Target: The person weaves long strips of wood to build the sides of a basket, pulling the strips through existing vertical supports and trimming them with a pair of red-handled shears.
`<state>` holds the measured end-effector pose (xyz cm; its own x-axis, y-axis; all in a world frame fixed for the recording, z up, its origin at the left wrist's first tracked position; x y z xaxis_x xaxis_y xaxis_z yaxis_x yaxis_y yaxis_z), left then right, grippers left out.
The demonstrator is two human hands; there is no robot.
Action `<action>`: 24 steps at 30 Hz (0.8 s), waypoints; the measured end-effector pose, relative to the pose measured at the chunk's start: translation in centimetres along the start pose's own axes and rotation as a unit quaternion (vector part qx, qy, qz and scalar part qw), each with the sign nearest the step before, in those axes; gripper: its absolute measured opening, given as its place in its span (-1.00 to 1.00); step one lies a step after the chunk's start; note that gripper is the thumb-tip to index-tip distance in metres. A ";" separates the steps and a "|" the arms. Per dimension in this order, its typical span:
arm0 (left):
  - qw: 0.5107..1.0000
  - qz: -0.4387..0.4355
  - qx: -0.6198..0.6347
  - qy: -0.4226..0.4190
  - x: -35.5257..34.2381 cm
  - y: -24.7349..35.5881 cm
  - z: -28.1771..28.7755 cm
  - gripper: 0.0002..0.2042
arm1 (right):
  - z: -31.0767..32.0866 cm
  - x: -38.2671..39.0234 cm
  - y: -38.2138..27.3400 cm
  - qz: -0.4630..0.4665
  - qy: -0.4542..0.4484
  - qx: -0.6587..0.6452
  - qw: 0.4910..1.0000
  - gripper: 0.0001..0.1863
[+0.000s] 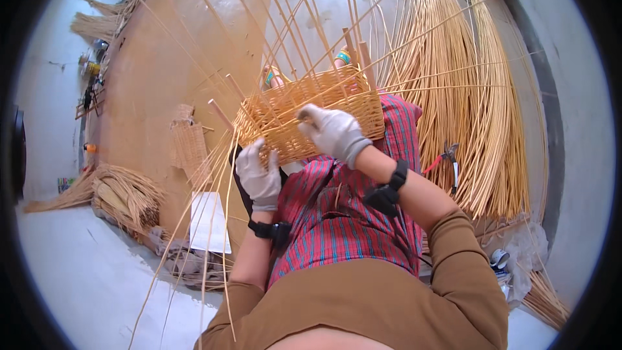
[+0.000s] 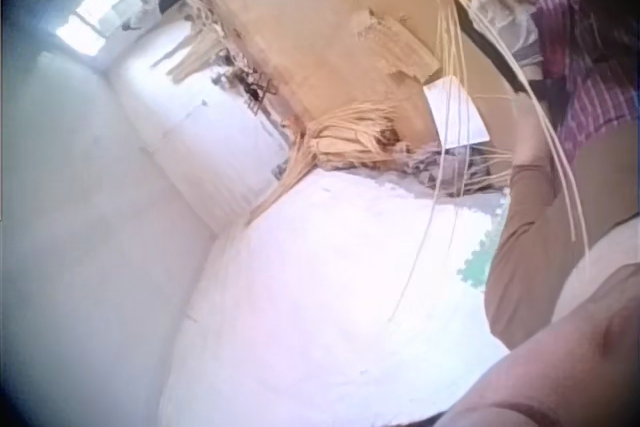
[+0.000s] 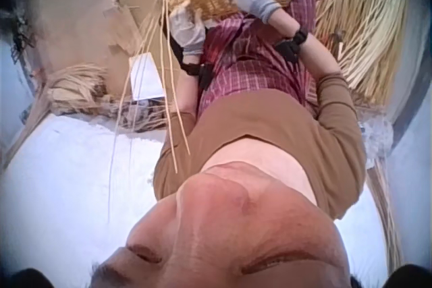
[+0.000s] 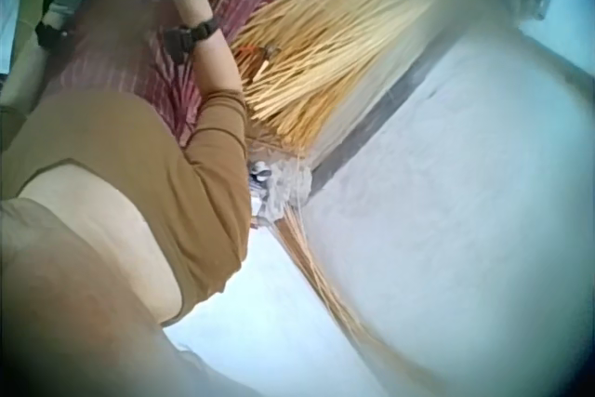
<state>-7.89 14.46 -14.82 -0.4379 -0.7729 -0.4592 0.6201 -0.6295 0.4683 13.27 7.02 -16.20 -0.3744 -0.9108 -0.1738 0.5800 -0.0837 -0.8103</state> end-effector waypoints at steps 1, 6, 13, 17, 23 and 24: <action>0.999 -0.022 -0.029 -0.001 -0.8 1.4 -0.2 -0.51 | -0.8 -0.2 -1.7 0.022 -0.009 0.047 0.999 -0.67; 0.998 -0.026 -0.012 -0.062 -1.3 -1.5 -2.7 -0.39 | -6.3 -0.6 -0.8 -0.013 -0.061 0.179 0.982 -0.51; 0.999 -0.037 -0.002 -0.036 -0.5 -1.4 -1.9 -0.47 | -5.0 1.4 -1.2 -0.076 -0.063 0.011 0.995 -0.49; 0.990 -0.055 0.095 -0.093 -1.2 1.9 -2.1 -0.62 | -2.1 5.6 5.1 -0.161 0.023 -0.352 0.922 -0.69; 0.825 0.257 0.331 -0.380 -5.6 3.1 -10.6 -0.73 | 4.8 2.8 7.9 -0.134 0.243 -0.465 0.841 -0.78; 0.833 0.231 0.311 -0.396 -5.9 2.5 -11.3 -0.73 | 4.8 2.2 8.2 -0.199 0.240 -0.463 0.829 -0.79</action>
<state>3.62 18.37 -19.47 -0.6912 -0.5995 0.4036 0.4913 0.0198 0.8708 20.68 2.38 -20.57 -0.7770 -0.6007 0.1884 -0.3809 0.2103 -0.9004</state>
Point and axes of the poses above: each hand's wrist, its own x-axis away from the middle knuckle, its own z-axis out of the back of the hand, y = z × x, the point moved 6 cm from there along -x, towards the middle knuckle, and after that the axes turned 3 degrees about z, right-handed, at the moved point
